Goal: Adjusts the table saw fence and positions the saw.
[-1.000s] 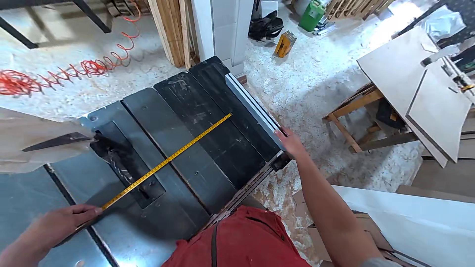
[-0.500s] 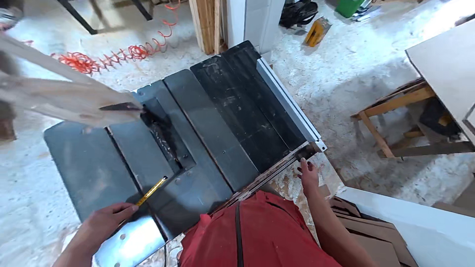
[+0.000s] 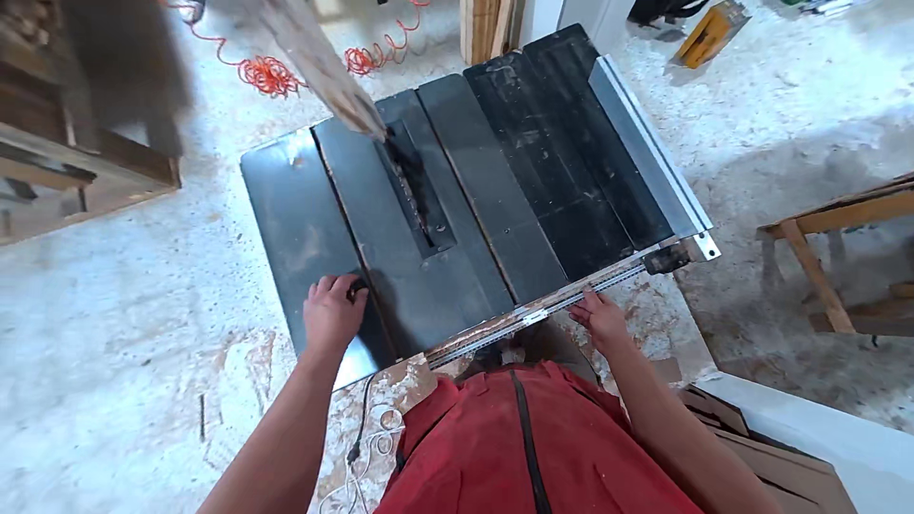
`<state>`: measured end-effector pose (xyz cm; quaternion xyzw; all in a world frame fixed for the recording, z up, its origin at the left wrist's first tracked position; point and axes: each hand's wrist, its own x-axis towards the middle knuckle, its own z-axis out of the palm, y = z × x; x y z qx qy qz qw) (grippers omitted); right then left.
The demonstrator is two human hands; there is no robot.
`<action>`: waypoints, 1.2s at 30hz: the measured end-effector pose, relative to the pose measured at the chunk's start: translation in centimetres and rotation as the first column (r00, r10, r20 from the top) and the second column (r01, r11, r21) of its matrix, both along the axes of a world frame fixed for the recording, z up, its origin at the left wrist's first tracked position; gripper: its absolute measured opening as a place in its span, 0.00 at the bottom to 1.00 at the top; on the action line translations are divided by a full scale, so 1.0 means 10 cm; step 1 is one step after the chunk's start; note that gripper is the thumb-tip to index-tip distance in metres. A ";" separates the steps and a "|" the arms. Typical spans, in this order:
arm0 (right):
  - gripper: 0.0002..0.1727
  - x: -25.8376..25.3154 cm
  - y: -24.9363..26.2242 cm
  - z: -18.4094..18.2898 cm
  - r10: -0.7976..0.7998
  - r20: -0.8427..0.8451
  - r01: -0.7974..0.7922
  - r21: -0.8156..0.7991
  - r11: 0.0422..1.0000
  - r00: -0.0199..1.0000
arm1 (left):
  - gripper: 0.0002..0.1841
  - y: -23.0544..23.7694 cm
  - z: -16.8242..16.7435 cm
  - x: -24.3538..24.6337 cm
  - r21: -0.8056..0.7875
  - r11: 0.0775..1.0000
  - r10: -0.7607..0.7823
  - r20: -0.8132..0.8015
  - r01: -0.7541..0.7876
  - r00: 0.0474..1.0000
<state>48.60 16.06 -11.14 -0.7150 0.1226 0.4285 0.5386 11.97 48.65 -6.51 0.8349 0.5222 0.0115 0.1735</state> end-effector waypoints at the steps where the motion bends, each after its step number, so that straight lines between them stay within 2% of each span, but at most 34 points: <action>1: 0.25 -0.04 -0.02 0.02 0.027 -0.007 -0.027 0.016 1.000 1.000 | 0.21 -0.06 0.00 -0.01 0.028 1.000 0.005 0.021 -0.006 1.000; 3: 0.26 -0.08 -0.13 0.05 0.091 -0.015 -0.090 0.036 0.995 0.996 | 0.27 -0.27 0.06 -0.06 0.072 0.997 0.023 0.078 -0.029 0.997; 5: 0.24 -0.06 -0.26 0.04 0.151 -0.005 -0.150 0.045 0.988 0.989 | 0.22 -0.61 0.16 -0.14 0.079 0.994 0.064 0.151 -0.076 0.986; 8: 0.22 0.06 -0.47 0.05 0.170 0.001 -0.170 0.037 0.985 0.985 | 0.16 -1.32 0.23 -0.26 -0.132 0.963 0.255 0.187 -0.233 0.949; 10: 0.22 0.18 -0.65 0.09 0.188 0.016 -0.189 0.022 0.982 0.982 | 0.15 -1.75 0.09 -0.27 -0.347 0.852 0.477 0.206 -0.392 0.855; 11: 0.23 0.24 -0.78 0.12 0.204 0.029 -0.204 0.008 0.979 0.979 | 0.16 -1.91 0.00 -0.26 -0.485 0.758 0.584 0.205 -0.437 0.785; 13: 0.23 0.37 -1.04 0.16 0.223 0.060 -0.223 -0.006 0.975 0.973 | 0.18 -2.10 -0.17 -0.13 -0.716 0.567 0.758 0.257 -0.408 0.600; 14: 0.23 0.44 -1.16 0.17 0.224 0.068 -0.224 -0.008 0.975 0.972 | 0.19 -2.13 -0.23 -0.02 -0.780 0.506 0.809 0.280 -0.369 0.518; 16: 0.23 0.54 -1.45 0.15 0.212 0.062 -0.211 -0.028 0.977 0.975 | 0.20 -2.19 -0.31 0.21 -0.839 0.445 0.858 0.300 -0.312 0.418; 18: 0.23 0.56 -1.78 0.10 0.183 0.053 -0.179 -0.068 0.981 0.982 | 0.22 -2.21 -0.37 0.38 -0.847 0.435 0.868 0.305 -0.305 0.391; 22: 0.22 0.51 -2.32 0.01 0.186 0.062 -0.180 -0.095 0.979 0.981 | 0.33 -2.14 -0.46 0.59 -0.817 0.425 0.875 0.260 -0.390 0.409; 25: 0.22 0.49 -2.61 -0.05 0.156 0.026 -0.152 -0.111 0.982 0.987 | 0.30 -2.13 -0.45 0.58 -0.858 0.366 0.910 0.249 -0.361 0.332; 27: 0.22 0.53 -2.70 -0.05 0.151 0.026 -0.147 -0.129 0.981 0.988 | 0.24 -2.11 -0.45 0.49 -0.865 0.376 0.905 0.266 -0.332 0.331; 30: 0.22 0.68 -2.64 0.04 0.181 0.109 -0.162 -0.163 0.973 0.977 | 0.25 -2.08 -0.42 0.29 -0.828 0.427 0.864 0.255 -0.364 0.434; 34: 0.29 1.17 -2.19 0.23 0.224 0.325 -0.169 -0.190 0.967 0.919 | 0.27 -2.18 -0.37 -0.14 -0.753 0.375 0.919 0.226 -0.540 0.323; 36: 0.35 1.47 -1.87 0.24 0.231 0.399 -0.172 -0.179 0.969 0.887 | 0.30 -2.26 -0.40 -0.42 -0.732 0.350 0.929 0.191 -0.584 0.317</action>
